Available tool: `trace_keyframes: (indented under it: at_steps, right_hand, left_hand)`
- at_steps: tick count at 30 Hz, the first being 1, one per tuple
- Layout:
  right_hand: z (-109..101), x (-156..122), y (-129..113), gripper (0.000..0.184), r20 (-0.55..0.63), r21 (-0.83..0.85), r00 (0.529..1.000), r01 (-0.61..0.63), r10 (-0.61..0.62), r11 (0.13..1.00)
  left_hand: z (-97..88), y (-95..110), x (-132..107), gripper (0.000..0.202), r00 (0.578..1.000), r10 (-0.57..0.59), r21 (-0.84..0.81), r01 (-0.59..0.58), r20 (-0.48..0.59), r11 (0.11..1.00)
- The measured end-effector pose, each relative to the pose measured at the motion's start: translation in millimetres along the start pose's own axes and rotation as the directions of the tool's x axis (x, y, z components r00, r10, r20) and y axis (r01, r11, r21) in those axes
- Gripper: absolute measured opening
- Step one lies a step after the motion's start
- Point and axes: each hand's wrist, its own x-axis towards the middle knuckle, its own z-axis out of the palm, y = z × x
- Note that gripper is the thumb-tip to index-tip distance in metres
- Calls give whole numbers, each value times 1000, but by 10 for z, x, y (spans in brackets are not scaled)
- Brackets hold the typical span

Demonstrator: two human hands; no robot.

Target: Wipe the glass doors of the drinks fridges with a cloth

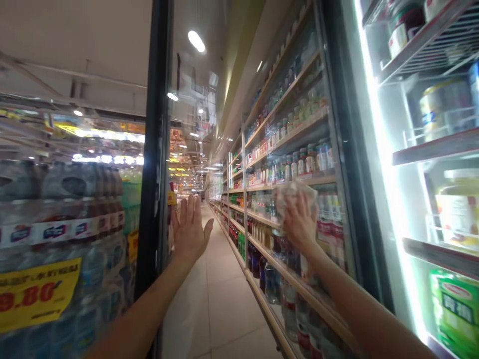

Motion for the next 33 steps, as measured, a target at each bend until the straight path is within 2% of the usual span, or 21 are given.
trace_keyframes:
  at_steps: [2, 4, 6, 8, 10, 12, 13, 15, 17, 20, 22, 23, 24, 26, 27, 29, 30, 31, 33]
  right_hand:
    - [-59, 17, 381, 49, -52, -48, 987, -156, 154, 987]
    - [-69, 84, 448, 48, -102, -37, 965, -245, 241, 969]
    - [-29, 142, 182, 43, -95, 38, 978, -180, 183, 983]
    - [44, 171, -298, 36, -25, 157, 999, 29, -25, 987]
    - [118, 194, -784, 28, 20, 257, 967, 240, -254, 936]
    - [159, 227, -1065, 28, 57, 281, 941, 305, -333, 910]
    - [158, 244, -1082, 32, 78, 264, 945, 289, -319, 920]
    - [113, 257, -846, 40, 108, 175, 975, 173, -193, 969]
    - [34, 234, -326, 45, 93, 56, 996, 5, -10, 998]
    - [-66, 161, 536, 50, -31, -44, 974, -228, 226, 973]
    - [-79, 105, 808, 53, -127, -39, 941, -320, 313, 947]
    - [-67, 77, 793, 54, -151, -28, 937, -323, 316, 946]
    - [-42, 53, 675, 55, -150, -19, 945, -296, 290, 955]
    - [29, 29, 212, 53, -98, -5, 981, -166, 165, 986]
    - [66, 38, -71, 51, -37, 0, 997, -74, 74, 997]
    - [122, 90, -549, 49, 50, 49, 990, 131, -133, 990]
    - [130, 122, -679, 48, 79, 70, 976, 200, -205, 977]
    - [122, 148, -709, 47, 93, 78, 966, 236, -243, 969]
    - [53, 162, -466, 46, 106, 38, 976, 185, -188, 982]
  left_hand:
    - [8, 9, -3, 63, 1000, -6, -4, 6, -7, 1000]
    - [17, 9, -8, 63, 1000, -10, 1, 10, -23, 1000]
    - [25, 7, -13, 63, 999, -2, 10, 3, -34, 1000]
    - [30, 4, -16, 63, 999, 10, 23, -9, -39, 1000]
    - [32, 1, -13, 63, 999, 14, 38, -12, -40, 999]
    - [33, -1, -10, 63, 999, 6, 44, -5, -38, 999]
    - [34, -2, -9, 63, 999, 1, 44, 1, -37, 999]
    - [34, 2, -11, 63, 999, -12, 42, 13, -31, 999]
    - [34, 10, -15, 64, 999, -19, 35, 20, -29, 999]
    - [31, 24, -13, 65, 1000, -16, 15, 16, -23, 1000]
    - [30, 26, -11, 65, 1000, -14, 8, 14, -21, 1000]
    - [30, 25, -11, 64, 1000, -15, 8, 15, -18, 1000]
    - [33, 23, -12, 64, 1000, -18, 10, 18, -18, 1000]
    - [40, 14, -15, 63, 999, -23, 18, 24, -23, 1000]
    - [44, 8, -17, 63, 999, -20, 23, 20, -25, 1000]
    - [49, -2, -17, 63, 999, -9, 34, 10, -31, 999]
    - [50, -5, -16, 63, 999, -5, 37, 7, -32, 999]
    - [50, -6, -15, 64, 1000, -3, 35, 4, -31, 999]
    - [46, 0, -13, 64, 1000, -8, 27, 8, -27, 1000]
